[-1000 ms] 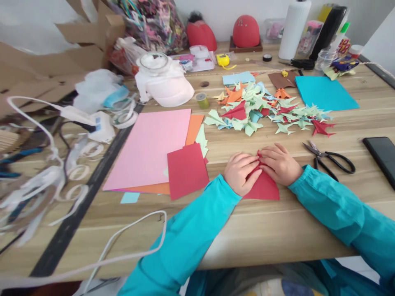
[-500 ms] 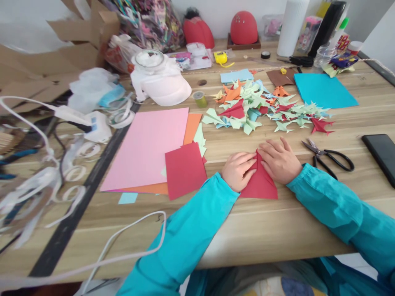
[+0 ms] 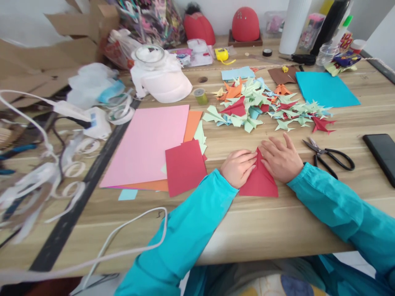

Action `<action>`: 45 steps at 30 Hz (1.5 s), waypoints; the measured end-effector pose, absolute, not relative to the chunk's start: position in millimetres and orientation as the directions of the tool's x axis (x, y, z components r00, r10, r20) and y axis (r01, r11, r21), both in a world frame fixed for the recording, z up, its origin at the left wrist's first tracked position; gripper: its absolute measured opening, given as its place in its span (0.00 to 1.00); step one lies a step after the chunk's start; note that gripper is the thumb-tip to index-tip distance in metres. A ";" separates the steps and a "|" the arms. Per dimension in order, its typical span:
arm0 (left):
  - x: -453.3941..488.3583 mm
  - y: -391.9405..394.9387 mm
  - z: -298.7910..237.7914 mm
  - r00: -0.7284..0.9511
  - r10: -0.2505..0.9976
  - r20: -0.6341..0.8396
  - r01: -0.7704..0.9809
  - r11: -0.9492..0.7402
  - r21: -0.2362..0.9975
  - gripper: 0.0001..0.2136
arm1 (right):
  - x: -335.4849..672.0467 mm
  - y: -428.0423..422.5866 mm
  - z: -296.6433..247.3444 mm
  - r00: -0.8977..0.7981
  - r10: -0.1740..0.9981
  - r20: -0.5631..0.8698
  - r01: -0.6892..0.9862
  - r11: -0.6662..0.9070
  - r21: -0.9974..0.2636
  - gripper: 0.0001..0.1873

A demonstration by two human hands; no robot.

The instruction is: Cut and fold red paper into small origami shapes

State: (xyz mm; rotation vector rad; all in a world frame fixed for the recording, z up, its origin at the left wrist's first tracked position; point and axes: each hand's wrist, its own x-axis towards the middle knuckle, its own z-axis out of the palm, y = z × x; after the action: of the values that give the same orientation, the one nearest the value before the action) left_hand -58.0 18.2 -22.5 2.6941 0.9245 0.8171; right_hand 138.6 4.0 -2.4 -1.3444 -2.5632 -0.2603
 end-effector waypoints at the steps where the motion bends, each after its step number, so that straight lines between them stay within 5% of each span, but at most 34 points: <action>1: -58.0 18.5 -22.8 0.656 0.611 0.444 0.515 -0.792 0.329 0.12 | 138.7 4.1 -2.4 -0.546 0.788 0.283 0.828 0.559 0.042 0.21; 21: -57.3 18.7 -26.5 0.662 0.604 0.443 0.526 -0.796 0.300 0.12 | 139.4 5.2 -4.3 -0.499 0.838 0.221 0.853 0.520 -0.047 0.24; 45: -58.3 19.7 -29.5 0.653 0.567 0.502 0.514 -0.819 0.255 0.12 | 138.5 4.1 0.0 -0.493 0.856 0.155 0.868 0.496 0.018 0.23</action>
State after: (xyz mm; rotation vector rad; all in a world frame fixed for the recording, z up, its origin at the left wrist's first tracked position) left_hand -58.3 19.7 -29.5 2.7737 0.9086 0.8898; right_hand 138.5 4.1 0.0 -1.5102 -2.6066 -0.1415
